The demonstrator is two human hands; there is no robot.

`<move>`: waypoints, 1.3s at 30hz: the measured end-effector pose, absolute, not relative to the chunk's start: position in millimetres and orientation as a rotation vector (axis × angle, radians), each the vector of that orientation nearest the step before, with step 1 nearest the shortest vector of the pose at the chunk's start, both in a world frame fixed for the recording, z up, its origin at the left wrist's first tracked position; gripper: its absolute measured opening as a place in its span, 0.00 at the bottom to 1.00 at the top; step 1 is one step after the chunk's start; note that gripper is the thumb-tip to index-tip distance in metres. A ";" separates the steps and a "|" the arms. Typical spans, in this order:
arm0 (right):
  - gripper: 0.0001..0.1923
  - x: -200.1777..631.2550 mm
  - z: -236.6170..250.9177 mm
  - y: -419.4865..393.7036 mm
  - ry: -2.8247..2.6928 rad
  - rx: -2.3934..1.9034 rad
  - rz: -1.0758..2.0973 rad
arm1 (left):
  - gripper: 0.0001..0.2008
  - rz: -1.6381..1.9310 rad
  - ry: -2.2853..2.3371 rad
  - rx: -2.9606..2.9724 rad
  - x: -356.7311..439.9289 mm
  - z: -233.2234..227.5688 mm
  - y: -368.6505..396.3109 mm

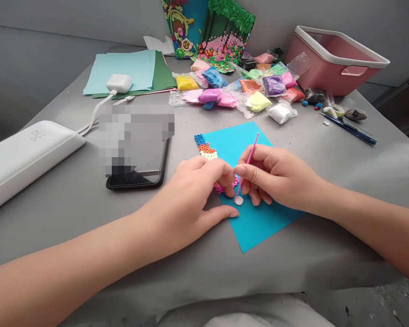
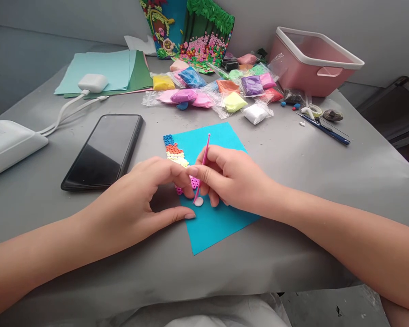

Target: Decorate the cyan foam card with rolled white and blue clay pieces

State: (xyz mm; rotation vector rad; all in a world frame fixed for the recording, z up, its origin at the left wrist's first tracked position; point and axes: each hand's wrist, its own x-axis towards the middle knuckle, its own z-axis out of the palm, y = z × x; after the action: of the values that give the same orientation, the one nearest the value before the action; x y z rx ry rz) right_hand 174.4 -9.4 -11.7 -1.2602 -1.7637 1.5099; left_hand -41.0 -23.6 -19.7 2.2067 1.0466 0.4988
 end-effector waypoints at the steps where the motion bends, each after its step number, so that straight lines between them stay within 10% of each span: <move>1: 0.15 174.3 -11.9 -9.3 -1.761 -1.277 1.487 | 0.10 0.500 1.046 2.207 -41.0 -19.8 -23.7; 39: 0.15 184.3 -11.6 -13.2 -1.837 -1.199 1.427 | 0.07 0.502 1.026 2.221 -44.1 -22.6 -24.5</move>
State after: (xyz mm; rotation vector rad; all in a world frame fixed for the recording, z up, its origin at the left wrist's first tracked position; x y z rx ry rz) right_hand 184.3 -13.2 -11.6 -1.1989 -1.8367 1.4270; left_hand -44.1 -24.5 -22.6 2.2206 1.0263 0.5018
